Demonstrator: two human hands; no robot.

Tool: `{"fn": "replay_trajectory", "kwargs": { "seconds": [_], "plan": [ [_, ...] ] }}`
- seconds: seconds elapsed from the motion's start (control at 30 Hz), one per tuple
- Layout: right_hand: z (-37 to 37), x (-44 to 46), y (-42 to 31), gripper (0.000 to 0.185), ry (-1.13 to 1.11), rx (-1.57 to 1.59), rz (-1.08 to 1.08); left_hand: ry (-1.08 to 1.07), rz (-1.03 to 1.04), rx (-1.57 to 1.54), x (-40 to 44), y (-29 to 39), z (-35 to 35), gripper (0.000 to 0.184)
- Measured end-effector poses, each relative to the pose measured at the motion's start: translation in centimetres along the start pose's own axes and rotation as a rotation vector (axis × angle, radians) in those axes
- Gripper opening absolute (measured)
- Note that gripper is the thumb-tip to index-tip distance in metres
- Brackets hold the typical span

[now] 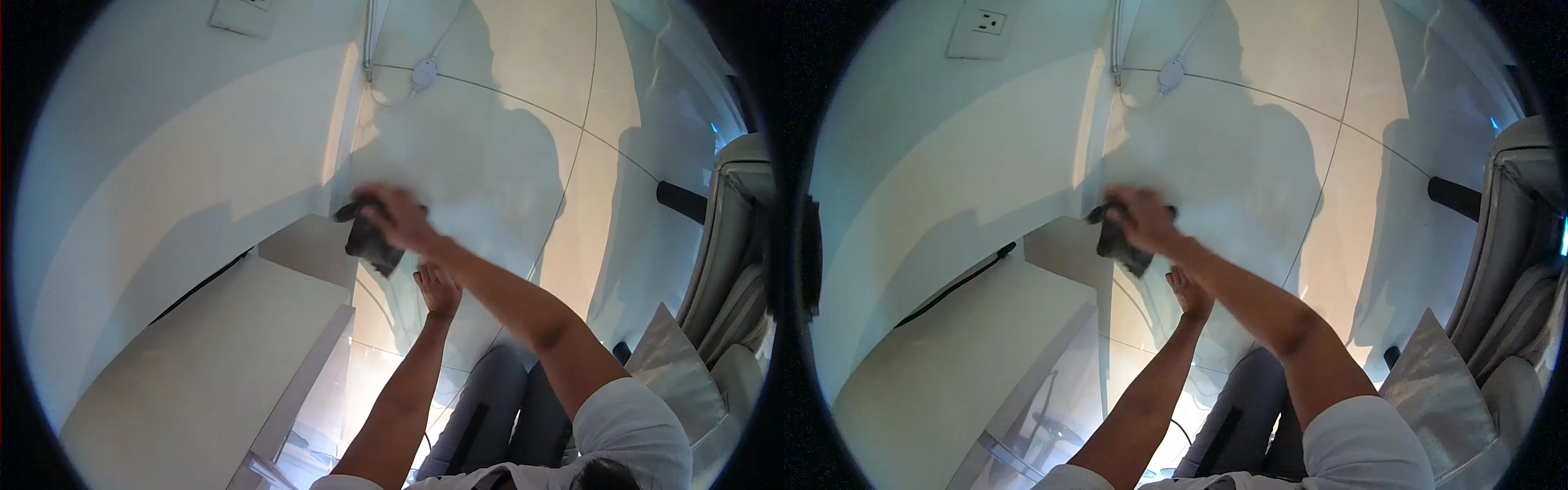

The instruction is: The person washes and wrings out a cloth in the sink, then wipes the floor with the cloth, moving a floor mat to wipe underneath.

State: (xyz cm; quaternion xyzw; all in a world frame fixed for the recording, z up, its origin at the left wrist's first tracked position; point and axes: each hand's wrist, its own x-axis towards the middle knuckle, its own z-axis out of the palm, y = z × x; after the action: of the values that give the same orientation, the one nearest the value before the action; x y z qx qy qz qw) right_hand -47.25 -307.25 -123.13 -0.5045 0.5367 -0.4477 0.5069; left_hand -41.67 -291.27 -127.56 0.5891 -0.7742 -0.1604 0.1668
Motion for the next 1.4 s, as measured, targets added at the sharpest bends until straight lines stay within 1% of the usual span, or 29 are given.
{"fn": "replay_trajectory", "kwargs": {
  "seconds": [0.03, 0.07, 0.1, 0.2, 0.27, 0.3, 0.37, 0.43, 0.5, 0.53, 0.57, 0.6, 0.63, 0.67, 0.7, 0.77, 0.8, 0.83, 0.9, 0.93, 1.0, 1.03, 1.1, 1.13, 1.2, 1.23, 1.3, 1.37, 1.4],
  "plan": [
    [-2.8, 1.3, -0.5, 0.037, 0.074, -0.156, -0.113, -0.034, -0.024, 0.052, -0.1, -0.2, 0.4, 0.028],
    [-4.1, 2.0, -0.8, 0.045, 0.302, -0.479, -0.169, -0.027, -0.025, 0.054, -0.1, -0.1, 0.4, 0.028],
    [-5.4, 2.4, -1.1, 0.05, 0.293, -0.496, -0.201, -0.04, -0.021, 0.033, 0.0, 0.2, 0.2, 0.029],
    [-4.1, 1.7, 2.0, 0.048, 0.101, -0.625, -0.297, -0.052, -0.022, 0.021, -0.9, 0.3, -0.7, 0.029],
    [-3.4, 4.3, 3.5, 0.043, -0.091, -0.725, -0.461, -0.026, -0.023, 0.007, 0.3, 0.3, -0.3, 0.026],
    [-2.9, 5.4, 4.3, 0.043, -0.081, -0.705, -0.463, -0.031, -0.018, 0.028, 0.3, 0.2, -0.2, 0.026],
    [-3.3, 9.4, 1.0, 0.043, 0.467, -0.221, -0.274, -0.03, -0.042, 0.035, 0.0, -0.2, -0.1, 0.025],
    [-3.0, 13.4, -2.3, 0.046, 0.761, -0.291, -0.356, -0.037, -0.019, 0.055, 0.3, 0.0, -0.1, 0.027],
    [1.1, 14.1, -0.4, 0.048, 0.622, -0.378, -0.373, 0.056, -0.025, 0.072, 1.0, 0.6, -0.6, 0.029],
    [2.2, 12.9, 0.1, 0.049, 0.543, -0.43, -0.398, 0.056, -0.008, 0.077, 0.9, 0.4, -0.4, 0.029],
    [2.7, 11.3, 0.4, 0.046, 0.421, -0.495, -0.389, 0.035, -0.051, 0.091, 0.4, 0.2, -0.2, 0.029],
    [2.3, 9.0, 1.0, 0.041, 0.321, -0.521, -0.55, 0.017, -0.096, 0.1, 0.5, 0.3, 0.2, 0.03],
    [1.1, 7.4, 1.3, 0.04, 0.016, -0.37, -0.591, 0.063, -0.11, 0.038, 1.4, 2.0, -0.8, 0.027],
    [0.2, 6.1, 1.4, 0.04, -0.08, -0.179, -0.539, 0.044, -0.139, 0.013, 1.4, 2.2, -1.1, 0.024],
    [-1.9, 6.4, 2.1, 0.04, -0.063, -0.188, -0.546, 0.035, -0.159, -0.009, 2.0, 2.2, -1.2, 0.021],
    [-8.6, 6.6, 1.5, 0.038, 0.067, -0.197, -0.422, 0.08, -0.09, -0.017, 5.3, 2.7, -0.5, 0.017],
    [-12.4, 7.1, 2.2, 0.035, 0.4, -0.258, -0.44, 0.12, -0.043, -0.026, 7.4, 3.3, -0.1, 0.014],
    [-17.9, 7.8, 1.2, 0.036, 0.376, -0.317, -0.184, 0.122, 0.001, -0.076, 10.2, 4.1, 0.2, 0.017],
    [-23.8, 8.3, 2.5, 0.044, 0.864, -0.94, -0.158, 0.132, 0.085, -0.164, 16.3, 6.2, 1.1, 0.02],
    [-24.8, 8.0, 3.5, 0.044, 0.877, -0.944, -0.157, 0.14, 0.128, -0.194, 19.3, 7.0, 1.7, 0.02],
    [-24.7, 7.8, 5.8, 0.048, 0.437, -1.064, -0.233, 0.041, 0.164, -0.226, 24.1, 7.5, 3.3, 0.018],
    [-24.2, 7.4, 5.8, 0.043, 0.262, -1.055, -0.357, 0.044, 0.177, -0.228, 25.9, 7.9, 4.1, 0.018],
    [-25.3, 8.5, 6.2, 0.035, 0.139, -0.962, -0.461, 0.028, 0.255, -0.198, 28.5, 8.6, 5.4, 0.018],
    [-26.0, 9.9, 6.2, 0.035, 0.157, -0.954, -0.461, 0.023, 0.27, -0.187, 29.7, 9.0, 5.8, 0.018],
    [-28.0, 14.0, 6.5, 0.031, 0.329, -1.082, -0.461, 0.168, 0.235, -0.26, 31.3, 9.9, 6.6, 0.018],
    [-28.7, 16.4, 7.0, 0.034, 0.451, -1.057, -0.416, 0.16, 0.251, -0.246, 31.6, 10.1, 6.7, 0.018],
    [-28.9, 20.9, 5.5, 0.031, 0.65, -0.694, -0.363, 0.101, 0.234, -0.02, 31.4, 10.0, 6.9, 0.016],
    [-28.4, 25.0, 2.9, 0.031, 0.672, -0.518, -0.676, 0.049, 0.238, -0.001, 31.4, 9.0, 6.9, 0.018],
    [-28.0, 26.6, 1.1, 0.029, 0.56, -0.388, -0.652, 0.047, 0.232, -0.023, 31.4, 9.1, 7.2, 0.019]
  ]
}}
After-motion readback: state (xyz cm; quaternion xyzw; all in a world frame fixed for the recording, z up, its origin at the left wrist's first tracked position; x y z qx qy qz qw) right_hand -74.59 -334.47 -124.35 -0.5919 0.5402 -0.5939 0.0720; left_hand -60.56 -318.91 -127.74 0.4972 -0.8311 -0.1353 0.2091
